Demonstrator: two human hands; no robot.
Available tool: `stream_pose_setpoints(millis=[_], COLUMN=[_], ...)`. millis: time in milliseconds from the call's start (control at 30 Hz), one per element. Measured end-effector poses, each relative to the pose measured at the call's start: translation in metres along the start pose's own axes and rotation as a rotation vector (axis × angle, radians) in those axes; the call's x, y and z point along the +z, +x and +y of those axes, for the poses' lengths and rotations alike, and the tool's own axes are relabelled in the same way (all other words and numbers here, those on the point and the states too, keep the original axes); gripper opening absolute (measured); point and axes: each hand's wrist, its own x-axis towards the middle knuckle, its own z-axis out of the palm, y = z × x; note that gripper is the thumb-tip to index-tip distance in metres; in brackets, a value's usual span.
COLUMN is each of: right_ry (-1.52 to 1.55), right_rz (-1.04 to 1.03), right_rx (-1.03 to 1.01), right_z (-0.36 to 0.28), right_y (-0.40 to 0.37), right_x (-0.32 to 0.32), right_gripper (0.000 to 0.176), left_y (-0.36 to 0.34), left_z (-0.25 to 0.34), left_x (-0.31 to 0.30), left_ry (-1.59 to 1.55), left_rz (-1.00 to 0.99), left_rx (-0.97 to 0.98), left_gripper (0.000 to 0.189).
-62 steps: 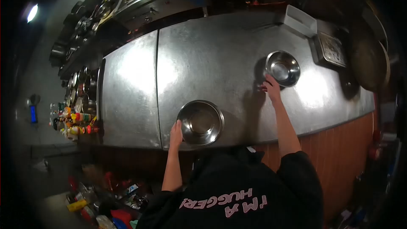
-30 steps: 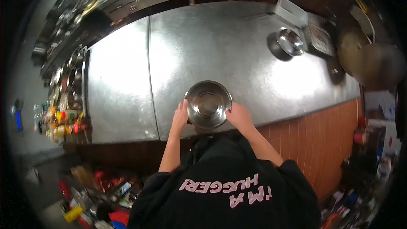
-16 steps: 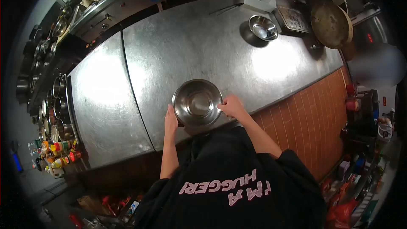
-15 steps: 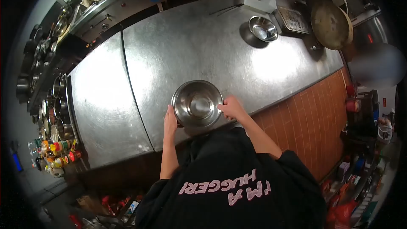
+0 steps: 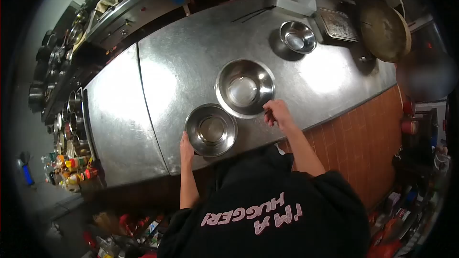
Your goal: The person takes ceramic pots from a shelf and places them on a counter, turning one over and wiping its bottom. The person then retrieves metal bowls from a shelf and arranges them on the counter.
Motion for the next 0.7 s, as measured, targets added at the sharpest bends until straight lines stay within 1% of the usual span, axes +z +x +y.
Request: stream_pose_setpoints(millis=[33,67,100,167,200,267,367,400,433,500,533,567,600,633,667,700], right_ry=[0.027,0.051,0.05,0.105,0.098,0.141,0.173,0.198,0.207,0.032,0.033,-0.066,-0.167,-0.305,-0.448,-0.673], right_rz=[0.09,0.177,0.157,0.295,0.273,0.312,0.281,0.273,0.265,0.308,0.306,0.209,0.11,0.072,0.029,-0.04], right_rx=[-0.034,-0.07,-0.068,-0.063,-0.064,-0.077,-0.113,-0.151,-0.161,-0.08,-0.078,-0.074,-0.067,-0.077,-0.088,-0.15], right_z=[-0.001,-0.002,-0.003,-0.008,-0.011,-0.019,-0.026,-0.027,-0.029,-0.037,-0.033,-0.026,-0.02,-0.011,-0.009,-0.008], right_y=[0.015,0.031,0.048,0.083,0.095,0.118,0.145,0.152,0.156,0.148,0.144,0.14,0.13,0.119,0.096,0.073], right_x=[-0.013,-0.024,-0.034,-0.047,-0.048,-0.052,-0.055,-0.054,-0.054,-0.046,-0.043,-0.038,-0.029,-0.017,0.003,0.021], right_gripper=[0.02,0.019,0.019,0.019,0.019,0.018,0.019,0.026,0.026,0.039,0.039,0.045,0.051,0.052,0.053,0.054], left_y=[-0.003,-0.007,-0.009,-0.015,-0.018,-0.025,-0.032,-0.034,-0.037,-0.03,-0.031,-0.035,-0.045,-0.042,-0.039,-0.038], left_z=[0.004,0.009,0.011,0.015,0.015,0.014,0.013,0.01,0.006,0.011,0.013,0.017,0.048,0.047,0.042,0.033], left_x=[0.0,0.003,0.007,0.017,0.019,0.025,0.032,0.035,0.037,0.038,0.039,0.042,0.043,0.043,0.041,0.038], left_ry=[0.07,0.061,0.029,-0.091,-0.156,-0.27,-0.351,-0.37,-0.388,-0.429,-0.366,-0.306,-0.243,-0.247,-0.371,-0.497], left_rz=[-0.004,0.013,0.03,0.064,0.077,0.104,0.13,0.137,0.144,0.167,0.203,0.238,0.208,0.215,0.158,0.108], left_rx=[-0.019,-0.04,-0.06,-0.099,-0.118,-0.156,-0.183,-0.173,-0.164,-0.138,-0.094,-0.055,-0.179,-0.188,-0.15,-0.109], left_gripper=[0.065,0.065,0.064,0.064,0.063,0.062,0.061,0.061,0.061,0.061,0.061,0.061,0.064,0.064,0.061,0.058])
